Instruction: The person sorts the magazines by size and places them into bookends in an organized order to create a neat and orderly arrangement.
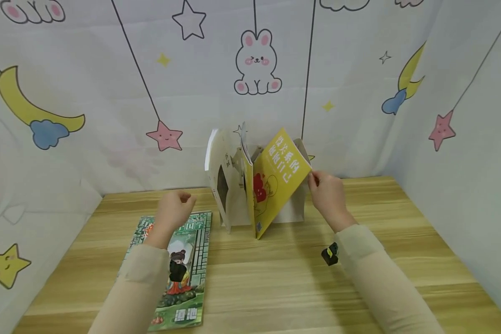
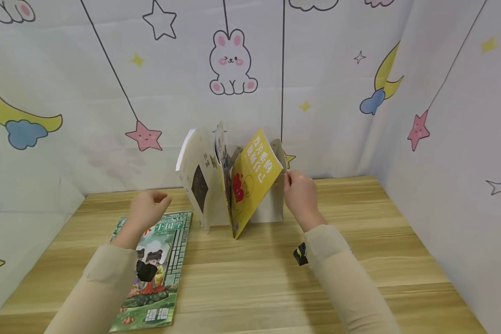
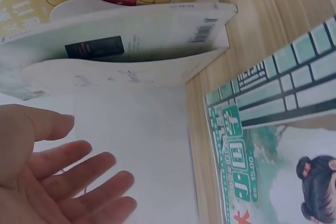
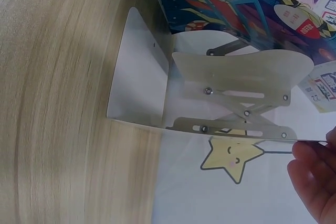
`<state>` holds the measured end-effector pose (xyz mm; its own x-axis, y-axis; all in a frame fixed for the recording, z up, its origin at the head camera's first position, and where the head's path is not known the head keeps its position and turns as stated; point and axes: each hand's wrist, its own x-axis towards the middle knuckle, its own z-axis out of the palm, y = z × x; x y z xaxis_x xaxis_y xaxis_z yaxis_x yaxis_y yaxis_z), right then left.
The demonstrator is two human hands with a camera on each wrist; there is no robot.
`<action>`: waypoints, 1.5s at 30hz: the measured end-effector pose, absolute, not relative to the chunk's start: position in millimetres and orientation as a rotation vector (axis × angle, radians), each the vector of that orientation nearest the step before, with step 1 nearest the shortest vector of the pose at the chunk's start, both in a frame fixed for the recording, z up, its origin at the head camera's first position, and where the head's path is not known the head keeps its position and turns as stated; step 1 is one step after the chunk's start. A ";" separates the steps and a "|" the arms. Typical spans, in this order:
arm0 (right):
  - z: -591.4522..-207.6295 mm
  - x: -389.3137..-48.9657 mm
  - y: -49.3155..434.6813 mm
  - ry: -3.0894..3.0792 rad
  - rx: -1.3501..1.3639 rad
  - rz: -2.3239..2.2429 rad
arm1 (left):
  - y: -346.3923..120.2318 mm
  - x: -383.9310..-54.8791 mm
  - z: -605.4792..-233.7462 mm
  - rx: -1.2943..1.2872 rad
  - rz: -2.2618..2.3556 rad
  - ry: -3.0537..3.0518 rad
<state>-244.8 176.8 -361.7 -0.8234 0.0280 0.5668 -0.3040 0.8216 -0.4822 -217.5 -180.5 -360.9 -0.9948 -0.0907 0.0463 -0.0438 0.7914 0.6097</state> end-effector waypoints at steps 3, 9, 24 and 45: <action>-362.1 -245.1 176.3 -2.424 0.209 0.775 | -187.6 -215.2 -363.8 0.118 -0.946 -2.950; -362.8 -246.1 175.7 -2.432 0.207 0.779 | -201.1 -208.5 -365.6 0.176 -0.972 -3.068; -363.6 -244.9 175.2 -2.419 0.215 0.809 | -248.1 -198.3 -383.1 0.380 -0.880 -3.154; -363.0 -244.9 176.8 -2.421 0.215 0.811 | -275.4 -186.0 -401.0 0.486 -0.839 -3.372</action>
